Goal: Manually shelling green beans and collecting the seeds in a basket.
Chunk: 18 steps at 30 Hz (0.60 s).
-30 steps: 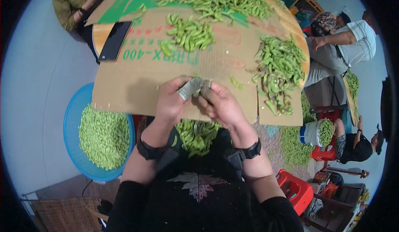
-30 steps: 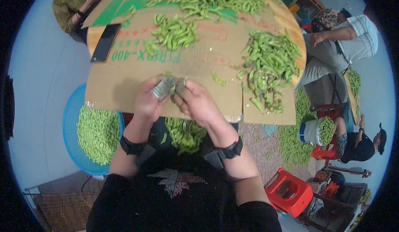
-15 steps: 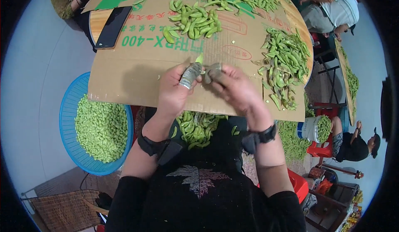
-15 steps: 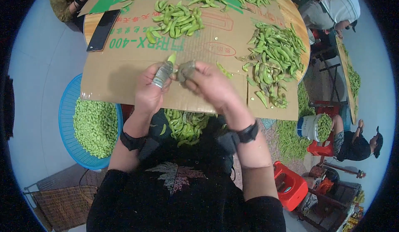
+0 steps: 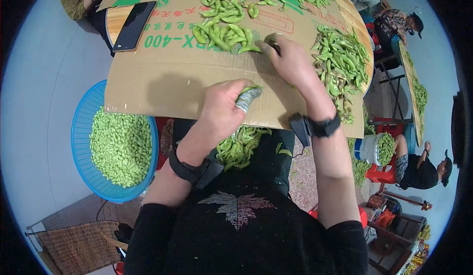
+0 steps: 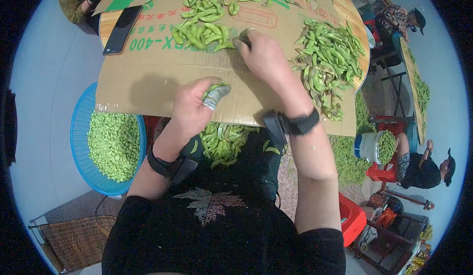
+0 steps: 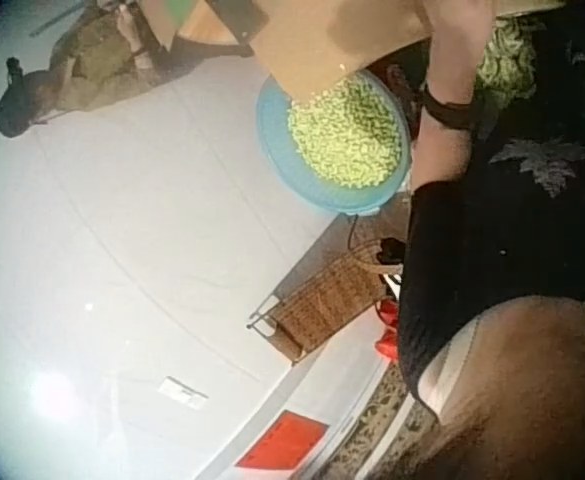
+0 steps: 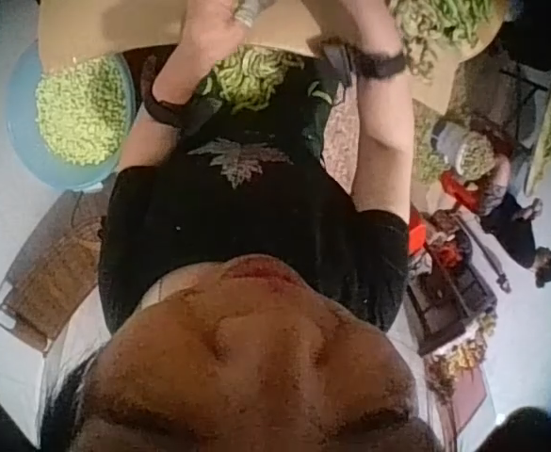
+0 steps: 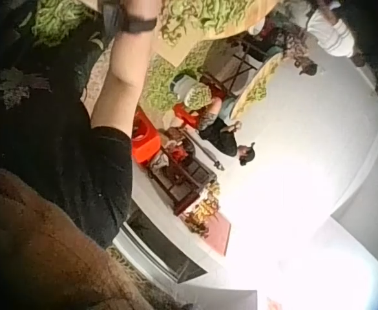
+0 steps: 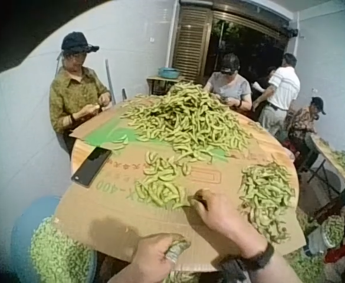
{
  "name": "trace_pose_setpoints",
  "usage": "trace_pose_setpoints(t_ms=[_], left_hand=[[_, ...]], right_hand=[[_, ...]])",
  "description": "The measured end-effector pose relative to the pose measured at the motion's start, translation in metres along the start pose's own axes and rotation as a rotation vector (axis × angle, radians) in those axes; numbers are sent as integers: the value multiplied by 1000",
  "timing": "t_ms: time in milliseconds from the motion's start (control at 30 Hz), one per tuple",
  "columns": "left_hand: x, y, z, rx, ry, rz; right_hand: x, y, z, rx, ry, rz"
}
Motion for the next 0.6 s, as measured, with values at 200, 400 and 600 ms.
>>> trace_pose_setpoints(t_ms=[200, 400, 600], left_hand=[[-5, 10, 0, -240, -2, -215], [-1, 2, 0, 284, -281, -136], [11, 20, -12, 1510, -589, -47]], right_hand=[[69, 3, -20, -557, 244, -217], [90, 22, -17, -1120, 304, -74], [104, 17, -29, -757, 121, 200]])
Point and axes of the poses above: each hand's wrist, its own x-axis away from the middle knuckle, its own y-axis out of the palm, z = x × y, the point moved 5 cm from there along -x, towards the middle knuckle, and after that the axes turned 1 degree about z, right-handed, at the moved point
